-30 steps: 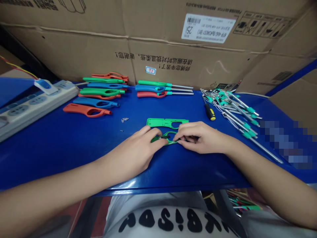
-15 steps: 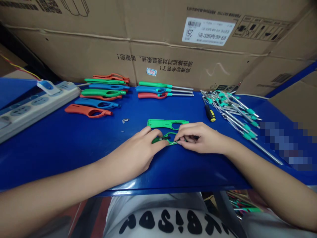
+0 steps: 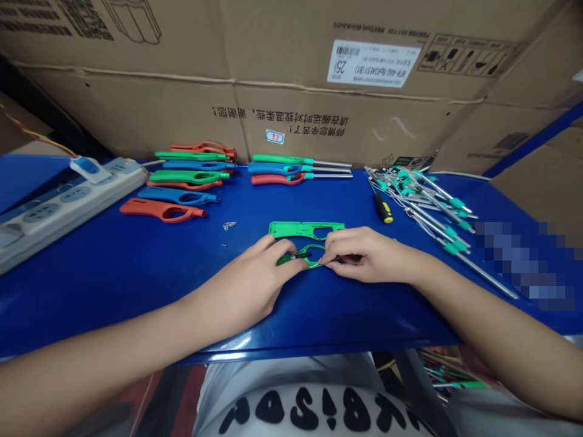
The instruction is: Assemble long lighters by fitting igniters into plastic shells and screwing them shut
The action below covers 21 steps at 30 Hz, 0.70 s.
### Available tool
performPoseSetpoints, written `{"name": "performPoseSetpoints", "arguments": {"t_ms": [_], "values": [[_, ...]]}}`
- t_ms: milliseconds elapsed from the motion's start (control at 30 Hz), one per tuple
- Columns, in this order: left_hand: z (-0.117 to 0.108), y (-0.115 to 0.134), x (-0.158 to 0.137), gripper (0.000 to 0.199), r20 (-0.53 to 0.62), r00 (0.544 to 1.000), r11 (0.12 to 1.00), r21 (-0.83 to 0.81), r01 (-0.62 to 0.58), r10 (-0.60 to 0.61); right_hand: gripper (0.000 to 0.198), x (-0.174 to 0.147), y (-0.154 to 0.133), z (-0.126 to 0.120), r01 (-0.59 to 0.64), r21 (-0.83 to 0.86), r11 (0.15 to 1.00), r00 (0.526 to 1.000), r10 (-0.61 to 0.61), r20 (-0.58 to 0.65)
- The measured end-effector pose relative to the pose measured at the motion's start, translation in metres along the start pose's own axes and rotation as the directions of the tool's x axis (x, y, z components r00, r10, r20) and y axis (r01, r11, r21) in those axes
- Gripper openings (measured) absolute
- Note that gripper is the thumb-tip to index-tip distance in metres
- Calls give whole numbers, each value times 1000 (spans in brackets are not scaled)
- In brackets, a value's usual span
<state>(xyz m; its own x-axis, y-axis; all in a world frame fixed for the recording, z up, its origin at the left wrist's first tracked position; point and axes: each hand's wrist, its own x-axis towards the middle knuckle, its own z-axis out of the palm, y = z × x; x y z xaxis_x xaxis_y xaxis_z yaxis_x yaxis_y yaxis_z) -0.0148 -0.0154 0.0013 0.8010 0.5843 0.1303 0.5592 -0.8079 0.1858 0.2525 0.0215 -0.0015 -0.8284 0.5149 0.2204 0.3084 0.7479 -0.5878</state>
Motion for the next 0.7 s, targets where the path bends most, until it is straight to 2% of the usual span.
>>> {"name": "performPoseSetpoints", "arguments": {"t_ms": [200, 300, 467, 567, 633, 700], "values": [[-2, 2, 0, 50, -9, 1000, 995, 104, -9, 10, 15, -1, -1, -3, 7, -40, 999, 1000, -7, 11], [0, -1, -1, 48, -36, 997, 984, 172, -56, 63, 15, -1, -2, -6, -15, -45, 999, 1000, 16, 18], [2, -4, 0, 41, -99, 989, 980, 175, -95, 113, 26, -5, -10, -11, -57, -84, 995, 996, 63, 69], [1, -4, 1, 41, -98, 987, 980, 167, -110, 128, 36, -8, -15, -14, -70, -47, 996, 993, 74, 93], [1, -4, 2, 42, -94, 987, 977, 184, -112, 131, 39, -9, -14, -18, -71, 0, 997, 996, 71, 50], [1, -3, 1, 43, -86, 987, 969, 219, -111, 132, 33, -11, -7, -27, -83, -32, 996, 993, 80, -82]]}}
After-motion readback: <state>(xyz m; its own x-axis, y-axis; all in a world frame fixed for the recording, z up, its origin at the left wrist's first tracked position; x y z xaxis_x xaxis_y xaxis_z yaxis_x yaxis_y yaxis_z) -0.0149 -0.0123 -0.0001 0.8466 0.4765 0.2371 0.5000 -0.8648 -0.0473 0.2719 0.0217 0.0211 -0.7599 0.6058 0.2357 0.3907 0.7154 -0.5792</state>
